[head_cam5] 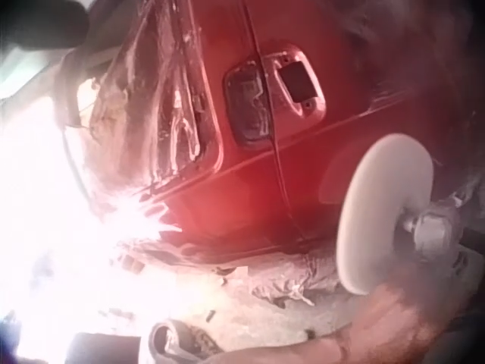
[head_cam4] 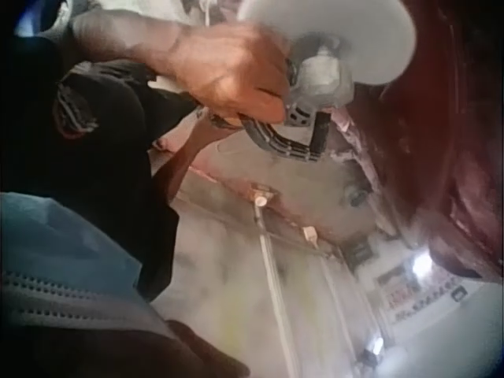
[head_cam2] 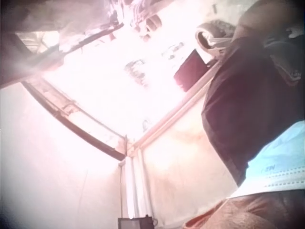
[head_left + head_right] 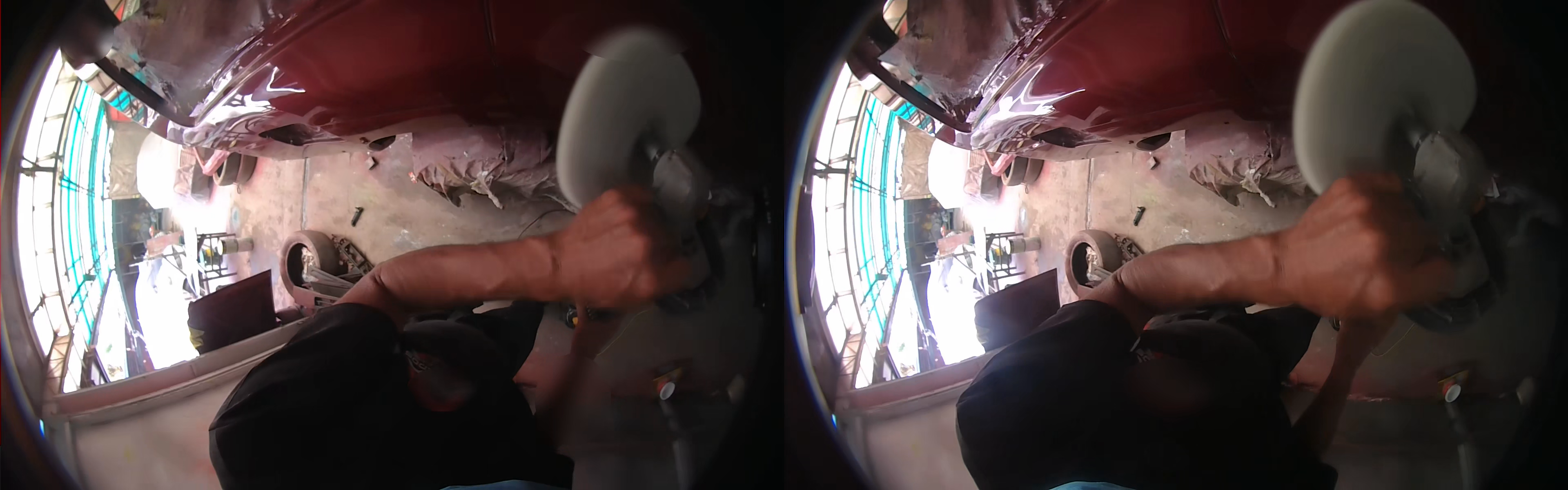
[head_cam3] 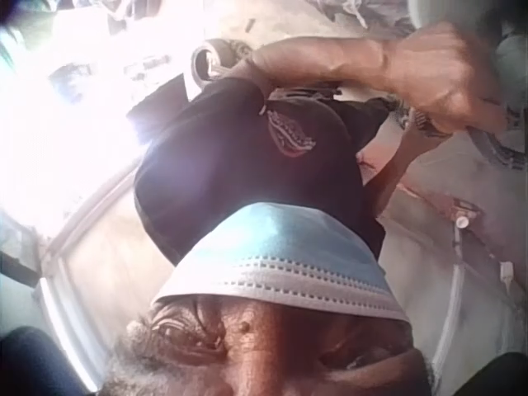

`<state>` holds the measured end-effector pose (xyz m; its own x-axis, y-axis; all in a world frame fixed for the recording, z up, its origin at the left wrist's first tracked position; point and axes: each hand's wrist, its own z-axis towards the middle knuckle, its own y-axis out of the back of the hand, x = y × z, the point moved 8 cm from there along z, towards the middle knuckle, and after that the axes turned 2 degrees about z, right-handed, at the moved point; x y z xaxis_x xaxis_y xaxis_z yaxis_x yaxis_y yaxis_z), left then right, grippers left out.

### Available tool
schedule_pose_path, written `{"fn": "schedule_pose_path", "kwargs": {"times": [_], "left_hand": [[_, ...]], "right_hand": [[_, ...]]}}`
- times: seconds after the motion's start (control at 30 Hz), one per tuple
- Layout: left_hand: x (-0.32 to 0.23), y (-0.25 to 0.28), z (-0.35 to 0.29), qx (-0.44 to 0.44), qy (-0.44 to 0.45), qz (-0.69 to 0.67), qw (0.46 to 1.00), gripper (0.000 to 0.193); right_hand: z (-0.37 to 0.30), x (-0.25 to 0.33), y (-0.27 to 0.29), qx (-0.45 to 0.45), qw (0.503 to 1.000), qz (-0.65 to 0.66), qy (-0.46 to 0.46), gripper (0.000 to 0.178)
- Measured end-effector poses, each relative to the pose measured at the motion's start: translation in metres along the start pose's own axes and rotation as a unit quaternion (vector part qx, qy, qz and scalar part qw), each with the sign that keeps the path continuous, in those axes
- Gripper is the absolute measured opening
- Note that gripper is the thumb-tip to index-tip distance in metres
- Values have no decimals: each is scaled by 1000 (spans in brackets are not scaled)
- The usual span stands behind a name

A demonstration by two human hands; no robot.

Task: Using a power buffer to polish a red car body panel.

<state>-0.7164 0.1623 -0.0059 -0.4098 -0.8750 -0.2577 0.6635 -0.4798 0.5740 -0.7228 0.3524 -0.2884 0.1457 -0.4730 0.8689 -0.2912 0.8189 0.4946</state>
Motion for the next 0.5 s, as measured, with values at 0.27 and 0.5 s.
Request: {"fn": "schedule_pose_path", "kwargs": {"times": [0.27, 0.5], "left_hand": [[14, 97, -49, -86, 73, -3, 994, 20], [44, 207, -115, -140, 76, -15, 987, 27]], "right_hand": [[-34, 69, 24, 2, 998, -44, 36, 85], [-55, 181, -19, 73, 994, -17, 74, 78]]}}
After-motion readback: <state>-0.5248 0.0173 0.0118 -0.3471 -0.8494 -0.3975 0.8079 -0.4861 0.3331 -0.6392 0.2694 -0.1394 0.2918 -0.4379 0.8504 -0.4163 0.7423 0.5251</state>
